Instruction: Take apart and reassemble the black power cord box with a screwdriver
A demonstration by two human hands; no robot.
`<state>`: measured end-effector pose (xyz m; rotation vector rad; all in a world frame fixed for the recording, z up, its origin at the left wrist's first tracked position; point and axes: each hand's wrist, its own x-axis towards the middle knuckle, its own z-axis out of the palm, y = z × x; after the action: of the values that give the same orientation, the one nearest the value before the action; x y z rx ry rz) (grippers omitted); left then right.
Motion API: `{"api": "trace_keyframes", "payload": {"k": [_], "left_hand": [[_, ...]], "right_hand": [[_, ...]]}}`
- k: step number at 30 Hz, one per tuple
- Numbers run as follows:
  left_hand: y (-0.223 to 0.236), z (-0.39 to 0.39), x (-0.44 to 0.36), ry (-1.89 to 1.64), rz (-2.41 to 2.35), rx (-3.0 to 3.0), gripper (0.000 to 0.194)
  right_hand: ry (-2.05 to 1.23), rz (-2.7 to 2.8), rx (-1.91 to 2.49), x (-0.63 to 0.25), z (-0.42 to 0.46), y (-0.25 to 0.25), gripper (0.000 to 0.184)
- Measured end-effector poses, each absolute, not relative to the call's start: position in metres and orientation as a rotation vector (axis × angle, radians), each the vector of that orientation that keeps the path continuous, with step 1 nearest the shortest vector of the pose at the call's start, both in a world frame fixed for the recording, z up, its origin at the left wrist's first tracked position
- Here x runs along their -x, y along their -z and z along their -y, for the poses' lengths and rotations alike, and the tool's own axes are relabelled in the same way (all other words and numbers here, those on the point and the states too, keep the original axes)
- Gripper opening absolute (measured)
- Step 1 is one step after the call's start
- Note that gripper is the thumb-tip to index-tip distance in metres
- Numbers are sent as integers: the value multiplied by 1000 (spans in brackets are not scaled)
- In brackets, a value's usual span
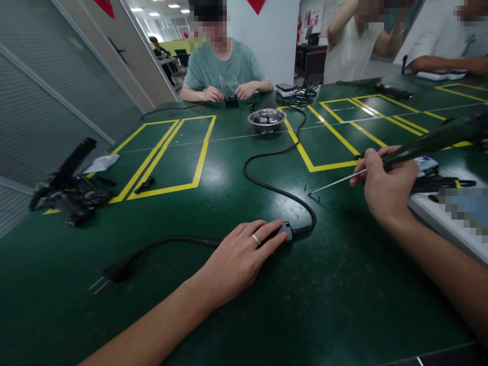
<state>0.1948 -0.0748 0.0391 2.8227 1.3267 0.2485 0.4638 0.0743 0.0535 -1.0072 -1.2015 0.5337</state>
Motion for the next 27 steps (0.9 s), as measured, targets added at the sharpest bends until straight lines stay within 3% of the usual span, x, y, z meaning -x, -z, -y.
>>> {"api": "trace_keyframes", "payload": {"k": [27], "left_hand": [[-39,77,-197,-211,-1212,-3015,48]], "right_hand": [[-497,1257,997,-462,-65,-49,21]]}}
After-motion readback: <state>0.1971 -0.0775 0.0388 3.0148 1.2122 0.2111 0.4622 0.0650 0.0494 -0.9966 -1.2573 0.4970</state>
